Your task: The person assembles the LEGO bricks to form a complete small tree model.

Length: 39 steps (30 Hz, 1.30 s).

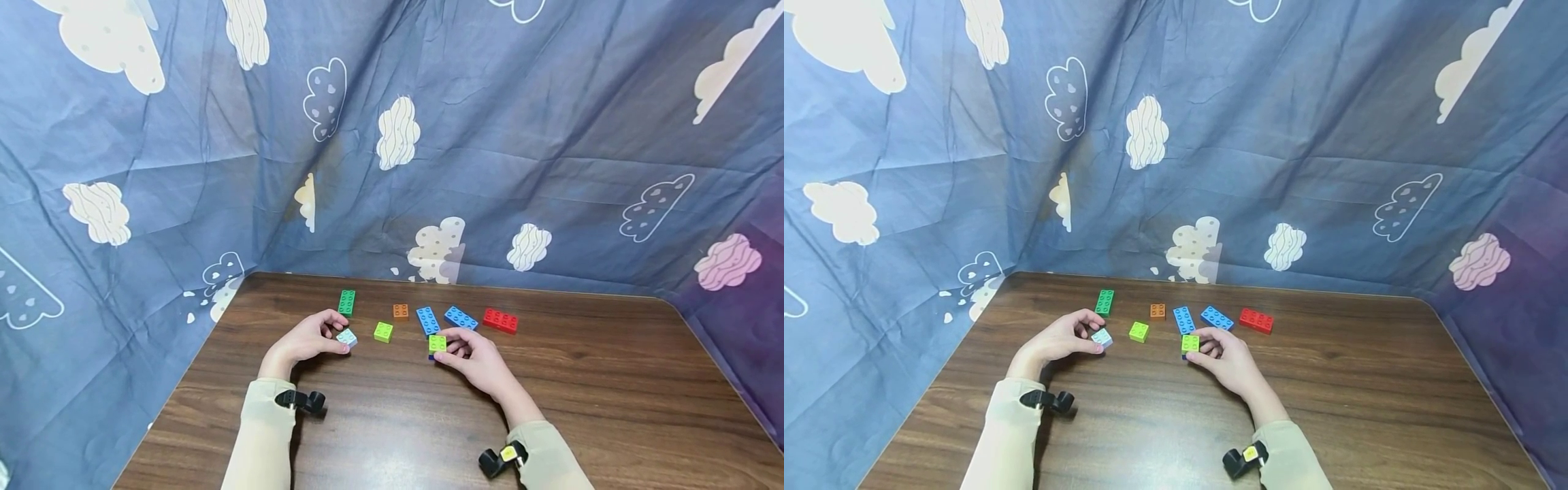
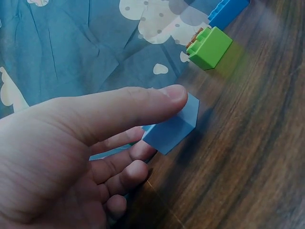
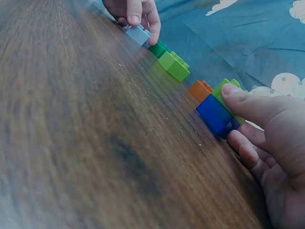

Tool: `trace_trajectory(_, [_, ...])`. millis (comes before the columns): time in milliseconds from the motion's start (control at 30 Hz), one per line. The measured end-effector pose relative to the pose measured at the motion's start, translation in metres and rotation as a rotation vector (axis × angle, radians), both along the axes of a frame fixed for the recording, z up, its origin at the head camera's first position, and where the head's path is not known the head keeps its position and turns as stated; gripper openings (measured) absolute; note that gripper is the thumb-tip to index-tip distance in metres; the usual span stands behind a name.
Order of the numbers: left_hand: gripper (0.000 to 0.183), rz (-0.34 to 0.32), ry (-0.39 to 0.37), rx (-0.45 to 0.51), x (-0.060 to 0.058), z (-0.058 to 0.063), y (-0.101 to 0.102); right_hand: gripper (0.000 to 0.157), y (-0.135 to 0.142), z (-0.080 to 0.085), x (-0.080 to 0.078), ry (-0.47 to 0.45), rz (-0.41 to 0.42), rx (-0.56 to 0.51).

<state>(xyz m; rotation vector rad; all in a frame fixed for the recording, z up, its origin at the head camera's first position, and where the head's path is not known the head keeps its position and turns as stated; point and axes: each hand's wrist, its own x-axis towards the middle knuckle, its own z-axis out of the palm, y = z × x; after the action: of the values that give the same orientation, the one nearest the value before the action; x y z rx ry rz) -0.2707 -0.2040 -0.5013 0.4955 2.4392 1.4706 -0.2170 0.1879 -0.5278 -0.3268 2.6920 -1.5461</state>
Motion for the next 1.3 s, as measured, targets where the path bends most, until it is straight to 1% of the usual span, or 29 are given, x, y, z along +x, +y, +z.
trace_trajectory(200, [0.048,0.004,0.004,0.0,0.0003,-0.0012,0.001,0.041,-0.0002,0.0006,0.0005,0.004,0.0,0.001])
trace_trajectory(567, [0.038,0.04,0.007,-0.004,0.002,0.0023,0.0022,0.042,0.0013,-0.002,-0.0015,0.009,0.002,0.0])
trace_trajectory(700, [0.037,0.032,0.007,-0.017,0.0022,0.0011,0.0019,0.042,0.0009,-0.002,-0.0009,0.008,0.004,-0.004])
trace_trajectory(1033, [0.033,0.016,0.006,-0.029,0.005,0.0032,0.0046,0.041,0.0022,0.0002,0.0017,0.003,0.0,0.004])
trace_trajectory(1300, [0.03,0.005,0.012,-0.059,0.0032,0.0043,0.0032,0.041,-0.0001,-0.0005,0.0008,0.003,-0.002,0.007])
